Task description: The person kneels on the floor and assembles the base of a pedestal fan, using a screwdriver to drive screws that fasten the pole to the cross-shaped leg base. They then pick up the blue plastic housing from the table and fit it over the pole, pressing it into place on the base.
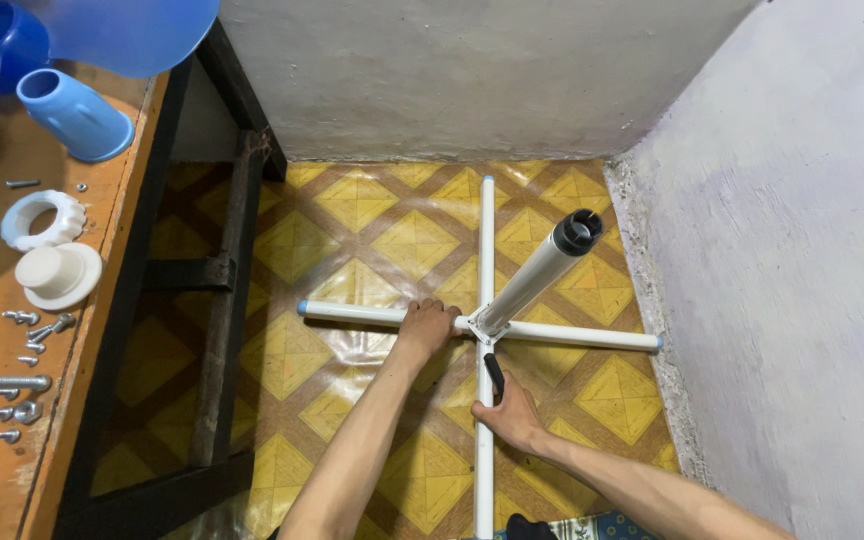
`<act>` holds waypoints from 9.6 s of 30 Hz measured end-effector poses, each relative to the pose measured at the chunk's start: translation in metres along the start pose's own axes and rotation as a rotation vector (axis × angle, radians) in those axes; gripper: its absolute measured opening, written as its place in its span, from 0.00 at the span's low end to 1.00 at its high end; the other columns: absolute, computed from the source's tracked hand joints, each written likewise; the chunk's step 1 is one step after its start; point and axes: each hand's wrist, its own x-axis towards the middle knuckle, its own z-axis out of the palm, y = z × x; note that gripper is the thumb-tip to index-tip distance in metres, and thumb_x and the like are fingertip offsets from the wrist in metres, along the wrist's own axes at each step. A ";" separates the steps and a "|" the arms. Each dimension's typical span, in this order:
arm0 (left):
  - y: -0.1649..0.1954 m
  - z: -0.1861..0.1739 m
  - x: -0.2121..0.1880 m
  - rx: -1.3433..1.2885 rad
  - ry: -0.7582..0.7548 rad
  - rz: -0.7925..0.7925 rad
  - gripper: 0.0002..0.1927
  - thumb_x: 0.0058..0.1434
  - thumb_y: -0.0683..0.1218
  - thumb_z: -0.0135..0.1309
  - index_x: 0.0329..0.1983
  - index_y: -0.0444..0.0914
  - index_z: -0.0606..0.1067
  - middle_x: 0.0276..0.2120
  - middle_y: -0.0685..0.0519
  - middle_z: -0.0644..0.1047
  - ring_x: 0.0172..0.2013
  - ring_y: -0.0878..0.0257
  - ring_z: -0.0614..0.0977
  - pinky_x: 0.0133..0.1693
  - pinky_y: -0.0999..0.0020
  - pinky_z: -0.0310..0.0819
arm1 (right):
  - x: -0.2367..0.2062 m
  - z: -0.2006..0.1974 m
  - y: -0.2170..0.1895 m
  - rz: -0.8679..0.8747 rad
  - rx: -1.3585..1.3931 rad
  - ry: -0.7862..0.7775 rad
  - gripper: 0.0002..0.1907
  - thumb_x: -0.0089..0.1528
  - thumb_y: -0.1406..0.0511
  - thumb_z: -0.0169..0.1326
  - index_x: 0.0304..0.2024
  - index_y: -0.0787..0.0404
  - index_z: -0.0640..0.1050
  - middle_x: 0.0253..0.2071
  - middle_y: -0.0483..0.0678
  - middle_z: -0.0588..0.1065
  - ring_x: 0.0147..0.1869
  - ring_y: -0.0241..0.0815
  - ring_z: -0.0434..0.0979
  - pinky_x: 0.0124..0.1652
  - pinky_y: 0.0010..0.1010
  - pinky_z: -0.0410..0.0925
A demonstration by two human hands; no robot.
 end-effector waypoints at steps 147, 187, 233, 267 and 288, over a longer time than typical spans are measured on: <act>-0.137 -0.417 -0.347 -0.359 0.584 -0.258 0.11 0.57 0.49 0.62 0.42 0.43 0.84 0.34 0.49 0.83 0.30 0.58 0.83 0.36 0.62 0.76 | -0.063 0.037 -0.486 -0.772 0.641 -0.485 0.24 0.63 0.68 0.59 0.60 0.67 0.70 0.50 0.54 0.79 0.51 0.43 0.84 0.51 0.33 0.79; 0.093 -0.235 -0.118 0.058 0.317 0.312 0.04 0.58 0.41 0.57 0.34 0.39 0.81 0.36 0.47 0.81 0.44 0.48 0.81 0.43 0.49 0.73 | -0.053 -0.168 -0.176 -0.607 0.464 -0.011 0.26 0.60 0.70 0.62 0.60 0.68 0.73 0.49 0.52 0.81 0.51 0.38 0.83 0.53 0.30 0.77; 0.056 0.047 0.014 -1.119 0.417 -0.252 0.09 0.63 0.44 0.60 0.45 0.40 0.84 0.38 0.50 0.84 0.35 0.64 0.80 0.41 0.69 0.75 | 0.093 -0.100 -0.006 -0.191 0.627 0.164 0.11 0.59 0.73 0.62 0.41 0.66 0.73 0.40 0.50 0.79 0.42 0.38 0.82 0.43 0.26 0.77; 0.047 0.039 0.021 -0.465 0.493 -0.218 0.07 0.54 0.46 0.67 0.36 0.43 0.86 0.39 0.53 0.79 0.48 0.55 0.76 0.50 0.55 0.64 | 0.084 -0.075 -0.036 -0.314 0.164 0.217 0.14 0.61 0.66 0.63 0.45 0.64 0.76 0.42 0.50 0.82 0.46 0.41 0.85 0.47 0.32 0.76; 0.019 0.013 0.033 0.025 0.335 -0.080 0.23 0.59 0.54 0.60 0.56 0.41 0.75 0.48 0.49 0.75 0.56 0.53 0.72 0.61 0.34 0.53 | 0.091 -0.088 -0.039 -0.450 -0.056 0.220 0.19 0.65 0.60 0.58 0.49 0.69 0.75 0.40 0.56 0.81 0.42 0.51 0.84 0.43 0.39 0.76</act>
